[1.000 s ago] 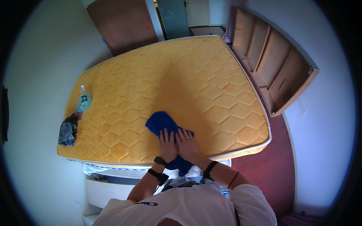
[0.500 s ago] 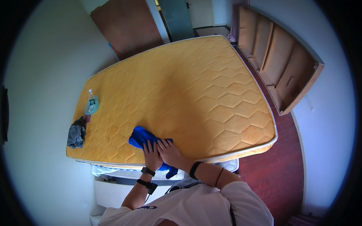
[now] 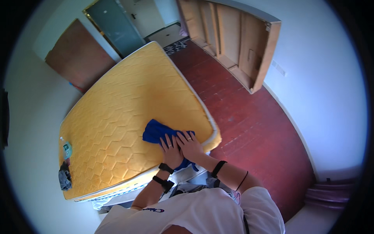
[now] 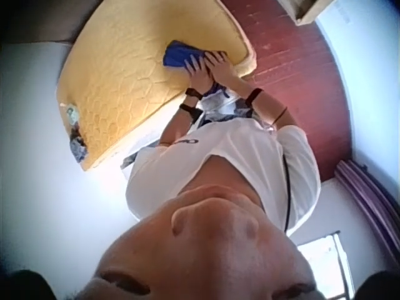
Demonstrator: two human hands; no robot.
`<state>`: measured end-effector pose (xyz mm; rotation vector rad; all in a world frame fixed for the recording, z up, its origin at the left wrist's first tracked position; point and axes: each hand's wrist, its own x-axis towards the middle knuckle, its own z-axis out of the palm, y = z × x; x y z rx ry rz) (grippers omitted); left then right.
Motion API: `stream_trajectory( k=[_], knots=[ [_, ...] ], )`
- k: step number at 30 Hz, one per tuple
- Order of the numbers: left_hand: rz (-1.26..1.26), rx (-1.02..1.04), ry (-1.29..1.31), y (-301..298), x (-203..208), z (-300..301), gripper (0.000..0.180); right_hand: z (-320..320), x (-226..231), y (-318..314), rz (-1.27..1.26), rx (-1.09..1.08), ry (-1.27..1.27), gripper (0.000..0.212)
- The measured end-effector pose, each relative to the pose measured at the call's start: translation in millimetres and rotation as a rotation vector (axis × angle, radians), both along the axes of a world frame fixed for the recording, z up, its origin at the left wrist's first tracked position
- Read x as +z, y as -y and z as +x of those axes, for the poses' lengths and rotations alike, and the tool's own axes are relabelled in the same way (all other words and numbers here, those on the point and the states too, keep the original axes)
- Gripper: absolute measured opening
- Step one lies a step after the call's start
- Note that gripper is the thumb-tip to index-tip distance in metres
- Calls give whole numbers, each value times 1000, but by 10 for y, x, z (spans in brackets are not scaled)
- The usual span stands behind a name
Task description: Fold a blue cloth on a mattress.
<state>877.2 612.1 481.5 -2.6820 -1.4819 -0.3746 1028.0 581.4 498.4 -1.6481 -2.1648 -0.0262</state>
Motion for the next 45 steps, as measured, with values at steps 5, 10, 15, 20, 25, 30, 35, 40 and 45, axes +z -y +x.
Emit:
stream_trajectory(
  k=[5,10,15,20,25,30,35,40,45],
  knots=[
    [-2,-135,23,-139,54,947,73,844,5,88,-10,-221,31,60],
    [-65,-173,9,-207,120,1349,74,1149,-53,107,-43,-204,34,59],
    [-137,-173,75,-219,107,1345,73,1261,-14,40,-59,-108,-27,57],
    [-114,22,88,-406,189,1476,74,1517,155,-73,-163,130,-309,59],
    [-36,105,104,-991,143,1638,69,1752,366,-444,-147,220,-536,62],
    [-117,151,117,-1584,129,1744,76,2301,341,-852,-208,292,-457,61],
    [-63,233,98,-2231,114,1912,73,3374,-95,-1229,-388,104,-449,58],
    [-65,286,78,-2700,225,2223,65,4711,-523,-1439,-438,124,-580,39],
    [-128,315,90,-3029,162,2233,60,5411,-917,-1722,-752,-300,-721,37]
  ],
)
